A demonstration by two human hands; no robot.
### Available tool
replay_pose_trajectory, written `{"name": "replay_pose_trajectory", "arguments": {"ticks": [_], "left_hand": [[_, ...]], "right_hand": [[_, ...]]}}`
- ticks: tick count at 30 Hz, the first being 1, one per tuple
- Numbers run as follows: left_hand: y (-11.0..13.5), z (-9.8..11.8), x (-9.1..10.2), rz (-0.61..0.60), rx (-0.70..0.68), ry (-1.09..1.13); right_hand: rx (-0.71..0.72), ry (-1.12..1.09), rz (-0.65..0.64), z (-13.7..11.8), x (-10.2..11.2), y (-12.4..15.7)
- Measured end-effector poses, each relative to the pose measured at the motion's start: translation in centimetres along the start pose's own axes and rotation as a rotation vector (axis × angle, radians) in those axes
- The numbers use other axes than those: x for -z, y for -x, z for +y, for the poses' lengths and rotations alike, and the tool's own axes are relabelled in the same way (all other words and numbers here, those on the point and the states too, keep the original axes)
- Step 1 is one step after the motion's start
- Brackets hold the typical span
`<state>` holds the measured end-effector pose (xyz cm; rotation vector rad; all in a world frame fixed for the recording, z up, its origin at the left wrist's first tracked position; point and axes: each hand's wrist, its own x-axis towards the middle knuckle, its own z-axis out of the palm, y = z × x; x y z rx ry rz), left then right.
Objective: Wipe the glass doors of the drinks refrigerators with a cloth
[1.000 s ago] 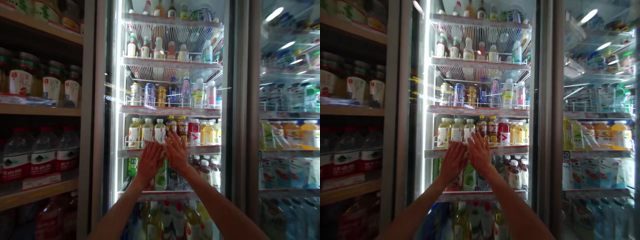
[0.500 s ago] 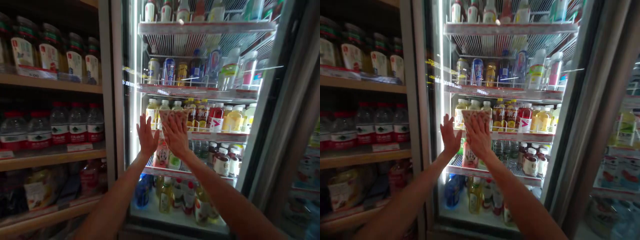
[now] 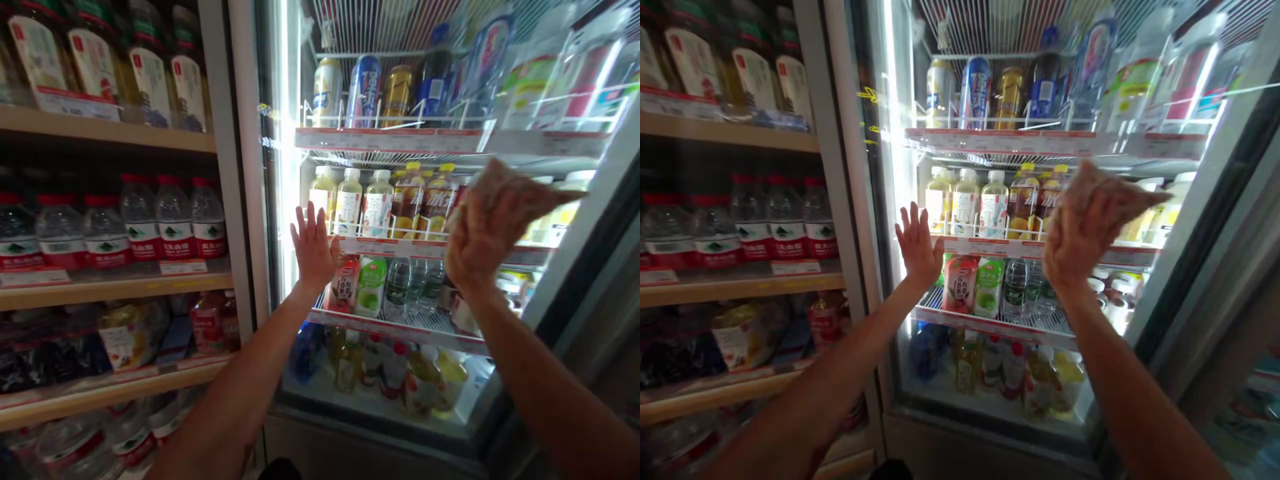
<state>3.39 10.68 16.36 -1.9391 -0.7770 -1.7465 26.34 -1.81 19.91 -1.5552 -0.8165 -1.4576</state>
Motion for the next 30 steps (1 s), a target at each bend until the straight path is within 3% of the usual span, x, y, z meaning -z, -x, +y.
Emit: {"name": "replay_pose_trajectory", "arguments": {"ticks": [3,5,9,11,13,16,18,20,23,25,27,30], "left_hand": [[-1.1,2.2,-0.6,-0.025,-0.087,0.054],[-1.7,3.2,-1.0,-0.014,-0.098,0.069],[-2.0,3.3,-1.8,0.059,-0.108,0.052],[-1.9,3.0,-2.0,0.095,-0.127,0.039],[-1.9,2.8,-2.1,0.114,-0.146,0.027],[-2.0,2.6,-1.9,0.124,-0.166,0.025],[-2.1,2.7,-1.7,0.129,-0.175,0.023],[-2.1,2.7,-1.6,0.129,-0.180,0.018],[-2.2,2.8,-1.7,0.133,-0.184,0.023],[-2.2,2.8,-1.7,0.137,-0.181,0.035],[-2.2,2.8,-1.8,0.146,-0.178,0.045],[-2.2,2.6,-1.8,0.155,-0.184,0.044]], "right_hand": [[0.344,-0.197,-0.133,-4.0,0.9,2.2],[0.385,-0.253,-0.127,-3.0,0.8,2.7],[0.077,-0.185,0.095,3.9,0.0,0.8],[-0.044,-0.157,0.189,4.8,0.0,0.0],[-0.009,-0.162,0.177,2.7,0.2,-0.1],[0.242,-0.207,-0.019,-2.0,0.5,0.5],[0.329,-0.231,-0.060,-2.5,0.5,0.7],[0.270,-0.226,-0.010,-0.2,0.4,0.5],[-0.014,-0.180,0.146,4.6,0.0,-0.2],[-0.109,-0.162,0.194,5.3,0.0,-0.1],[0.009,-0.179,0.125,3.9,0.2,0.7],[0.353,-0.230,-0.043,1.7,0.7,2.1]]}}
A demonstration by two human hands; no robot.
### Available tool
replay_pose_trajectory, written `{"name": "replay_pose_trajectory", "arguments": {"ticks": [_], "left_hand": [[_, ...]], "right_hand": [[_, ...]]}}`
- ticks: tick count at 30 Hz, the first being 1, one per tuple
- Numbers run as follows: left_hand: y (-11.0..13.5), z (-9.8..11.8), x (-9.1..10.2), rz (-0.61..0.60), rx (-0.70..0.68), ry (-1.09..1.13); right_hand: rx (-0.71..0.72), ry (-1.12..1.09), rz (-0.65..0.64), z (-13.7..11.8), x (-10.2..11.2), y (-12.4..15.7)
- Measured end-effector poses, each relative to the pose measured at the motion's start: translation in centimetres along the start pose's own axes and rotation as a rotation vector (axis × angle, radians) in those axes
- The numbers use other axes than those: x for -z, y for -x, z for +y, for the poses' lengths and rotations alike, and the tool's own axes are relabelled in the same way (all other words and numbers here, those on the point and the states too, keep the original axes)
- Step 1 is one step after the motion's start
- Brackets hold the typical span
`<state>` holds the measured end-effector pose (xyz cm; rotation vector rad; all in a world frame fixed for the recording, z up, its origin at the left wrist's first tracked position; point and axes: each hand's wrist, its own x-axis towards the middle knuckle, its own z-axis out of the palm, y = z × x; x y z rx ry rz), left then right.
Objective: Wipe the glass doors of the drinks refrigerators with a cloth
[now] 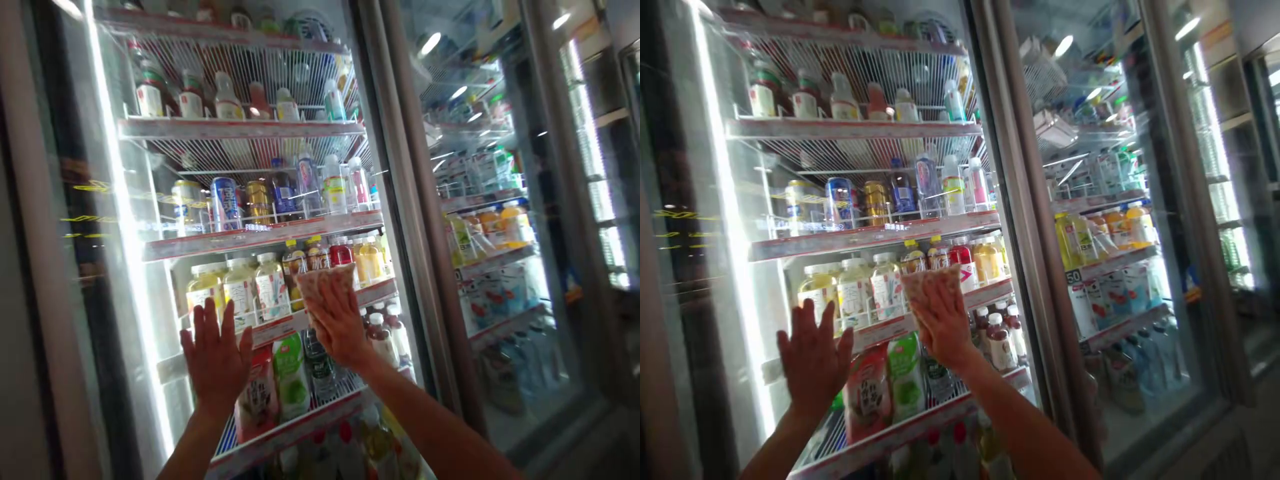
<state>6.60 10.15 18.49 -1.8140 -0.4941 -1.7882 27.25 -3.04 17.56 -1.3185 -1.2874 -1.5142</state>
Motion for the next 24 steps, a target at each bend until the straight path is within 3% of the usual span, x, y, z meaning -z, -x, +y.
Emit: {"name": "replay_pose_trajectory", "arguments": {"ticks": [2,5,7,9,13,15,17,19,21,24], "left_hand": [[0.0,0.0,0.0,0.002,-0.009,-0.006],[-0.1,0.1,0.1,0.005,-0.019,-0.027],[-0.2,0.2,0.0,0.011,-0.021,-0.043],[-0.2,0.2,0.0,0.016,-0.023,-0.051],[0.2,-0.1,0.1,0.014,-0.036,-0.051],[0.3,-0.2,0.3,0.016,-0.048,-0.048],[0.0,-0.2,0.4,0.029,-0.064,-0.039],[-1.1,0.0,0.4,0.050,-0.076,-0.023],[-3.2,0.3,0.2,0.064,-0.066,-0.009],[-6.7,0.5,-0.1,0.032,0.051,-0.008]], "right_hand": [[0.020,0.005,-0.010,0.9,0.2,0.2],[-0.277,0.127,0.179,4.8,0.5,-0.3],[-0.399,0.181,0.269,6.0,0.6,-0.9],[-0.326,0.152,0.226,4.9,0.5,-1.3],[0.074,0.005,-0.021,1.9,0.7,-1.0],[0.019,0.027,0.020,3.2,0.9,-1.1],[-0.203,0.106,0.178,5.8,0.9,-1.9],[-0.336,0.157,0.303,7.3,0.8,-2.9],[-0.276,0.139,0.283,6.8,0.6,-3.7],[0.036,0.042,0.062,4.4,0.6,-4.0]]}}
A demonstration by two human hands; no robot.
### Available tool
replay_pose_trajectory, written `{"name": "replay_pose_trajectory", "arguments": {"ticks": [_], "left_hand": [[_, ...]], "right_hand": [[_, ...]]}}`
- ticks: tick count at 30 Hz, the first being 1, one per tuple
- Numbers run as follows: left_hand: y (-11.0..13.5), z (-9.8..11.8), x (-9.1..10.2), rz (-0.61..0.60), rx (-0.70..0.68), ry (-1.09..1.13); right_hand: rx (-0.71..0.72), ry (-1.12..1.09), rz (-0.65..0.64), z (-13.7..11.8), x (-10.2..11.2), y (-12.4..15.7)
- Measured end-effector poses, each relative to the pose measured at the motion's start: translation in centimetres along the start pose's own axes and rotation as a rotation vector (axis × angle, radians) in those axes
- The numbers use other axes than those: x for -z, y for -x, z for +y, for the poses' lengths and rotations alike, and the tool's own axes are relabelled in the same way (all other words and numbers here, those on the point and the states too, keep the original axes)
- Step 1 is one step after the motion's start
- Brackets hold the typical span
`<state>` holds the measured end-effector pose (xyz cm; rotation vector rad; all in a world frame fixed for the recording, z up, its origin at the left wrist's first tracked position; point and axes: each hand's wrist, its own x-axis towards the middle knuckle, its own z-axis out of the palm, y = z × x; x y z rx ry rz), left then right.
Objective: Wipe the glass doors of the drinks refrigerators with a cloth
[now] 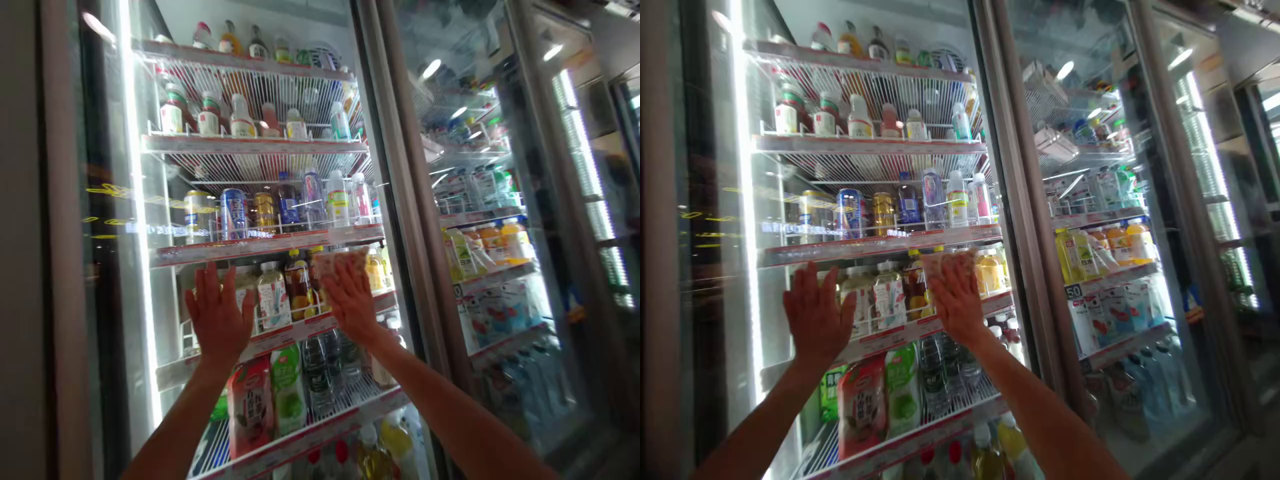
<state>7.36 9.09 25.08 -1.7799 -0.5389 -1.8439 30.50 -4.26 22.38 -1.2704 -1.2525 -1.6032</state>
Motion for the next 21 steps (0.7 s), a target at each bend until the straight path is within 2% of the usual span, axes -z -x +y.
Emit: {"name": "replay_pose_trajectory", "arguments": {"ticks": [2,3,6,8,9,10,13,14,15,16,19,20,21], "left_hand": [[-1.6,0.0,-0.2,-0.037,0.078,0.002],[-2.1,-0.1,-0.2,-0.053,0.093,0.006],[-2.2,-0.4,-0.2,-0.071,0.077,0.006],[-1.9,-0.5,-0.1,-0.076,0.068,-0.011],[-1.8,-0.5,-0.1,-0.077,0.064,-0.019],[-1.7,-0.6,-0.1,-0.077,0.060,-0.025],[-1.7,-0.6,-0.3,-0.065,0.042,-0.039],[-1.7,-0.7,-0.3,-0.060,0.036,-0.044],[-1.7,-0.7,-0.4,-0.053,0.030,-0.050],[-1.7,-0.8,-0.4,-0.046,0.022,-0.056],[-1.6,-0.9,-0.6,-0.028,0.010,-0.070],[-1.6,-0.9,-0.6,-0.026,0.009,-0.072],[-1.5,-0.9,-0.6,-0.027,0.010,-0.072]], "right_hand": [[0.067,-0.021,-0.050,0.1,0.1,-0.1],[0.009,-0.002,-0.024,0.9,0.2,-0.4],[-0.365,0.094,0.128,4.3,0.1,-2.0],[-0.476,0.108,0.155,4.8,-0.3,-3.3],[-0.443,0.096,0.136,4.1,-0.5,-3.7],[-0.351,0.075,0.099,2.9,-0.7,-4.0],[0.083,-0.010,-0.072,-0.7,-0.9,-3.9],[0.165,-0.023,-0.106,-1.0,-0.8,-3.8],[0.173,-0.019,-0.109,-0.7,-0.7,-3.9],[0.093,0.002,-0.079,0.3,-0.6,-4.0],[-0.368,0.107,0.112,4.3,-0.5,-5.5],[-0.462,0.127,0.154,5.0,-0.6,-6.1],[-0.487,0.132,0.169,5.1,-0.7,-6.6]]}}
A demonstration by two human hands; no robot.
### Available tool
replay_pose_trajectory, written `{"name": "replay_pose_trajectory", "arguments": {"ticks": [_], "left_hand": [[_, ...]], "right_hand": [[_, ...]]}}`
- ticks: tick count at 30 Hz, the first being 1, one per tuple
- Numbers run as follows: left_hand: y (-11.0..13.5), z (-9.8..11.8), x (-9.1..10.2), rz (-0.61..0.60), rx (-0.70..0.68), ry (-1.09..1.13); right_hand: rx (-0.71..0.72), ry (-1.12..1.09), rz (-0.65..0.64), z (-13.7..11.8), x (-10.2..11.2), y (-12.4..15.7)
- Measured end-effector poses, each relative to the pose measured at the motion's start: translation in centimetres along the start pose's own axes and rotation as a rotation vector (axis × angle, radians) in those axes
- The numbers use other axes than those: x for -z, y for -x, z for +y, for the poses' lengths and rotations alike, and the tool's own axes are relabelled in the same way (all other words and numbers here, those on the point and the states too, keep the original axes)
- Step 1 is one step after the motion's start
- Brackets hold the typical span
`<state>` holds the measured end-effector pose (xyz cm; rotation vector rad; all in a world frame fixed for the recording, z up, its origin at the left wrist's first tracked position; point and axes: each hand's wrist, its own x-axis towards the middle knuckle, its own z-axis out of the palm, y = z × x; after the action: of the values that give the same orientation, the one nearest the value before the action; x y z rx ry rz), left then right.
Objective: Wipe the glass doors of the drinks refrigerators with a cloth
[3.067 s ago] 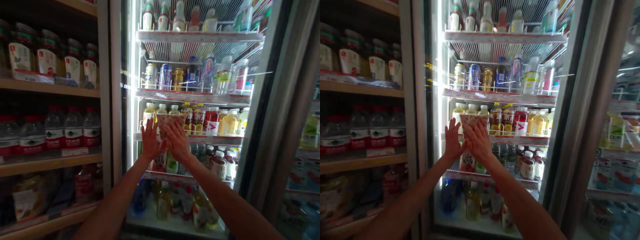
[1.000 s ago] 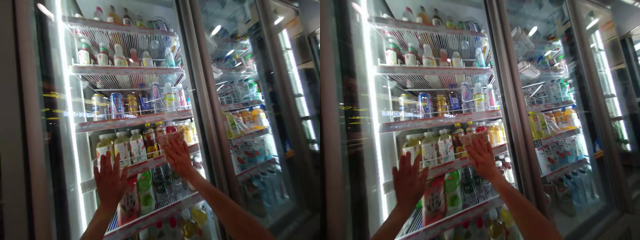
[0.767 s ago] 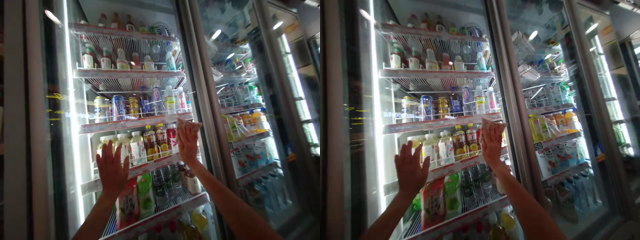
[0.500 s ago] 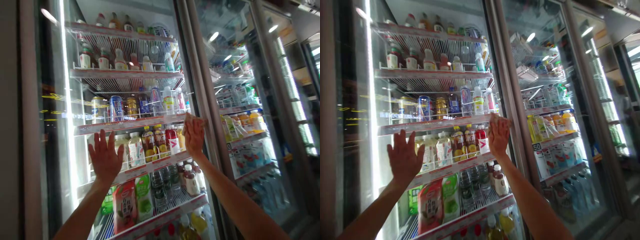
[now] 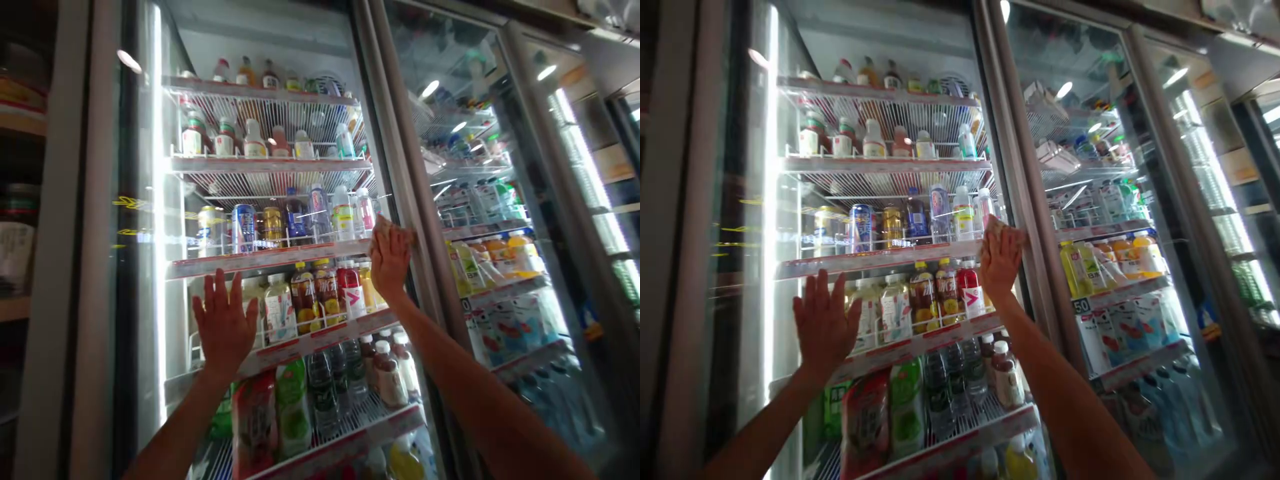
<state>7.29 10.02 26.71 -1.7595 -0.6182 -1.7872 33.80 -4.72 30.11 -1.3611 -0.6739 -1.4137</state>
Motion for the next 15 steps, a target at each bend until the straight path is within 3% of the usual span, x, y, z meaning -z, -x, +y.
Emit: {"name": "replay_pose_trajectory", "arguments": {"ticks": [1,5,6,8,11,12,13,15], "left_hand": [[0.0,0.0,0.0,-0.001,0.004,0.001],[-0.1,-0.1,0.1,-0.011,0.011,0.013],[-0.1,-0.1,0.1,-0.016,0.007,0.016],[0.0,-0.2,0.2,-0.029,-0.004,0.017],[-0.1,-0.2,0.5,-0.035,0.002,0.016],[-0.4,-0.2,0.6,-0.035,0.010,0.019],[-0.7,-0.2,0.7,-0.036,0.018,0.025],[-1.8,-0.4,1.0,-0.036,0.032,0.042]], "right_hand": [[0.047,-0.009,-0.013,-0.6,-0.1,0.0],[0.604,-0.104,-0.201,-3.8,0.5,2.3],[0.668,-0.116,-0.222,-3.9,0.7,2.6],[0.540,-0.101,-0.168,-3.0,0.6,1.9],[0.061,-0.016,-0.014,-1.2,-0.2,-1.0],[-0.018,0.003,0.002,-1.1,-0.5,-1.7],[-0.022,0.010,-0.008,-1.3,-0.7,-2.1],[0.161,-0.012,-0.076,-2.4,-0.6,-2.0]]}}
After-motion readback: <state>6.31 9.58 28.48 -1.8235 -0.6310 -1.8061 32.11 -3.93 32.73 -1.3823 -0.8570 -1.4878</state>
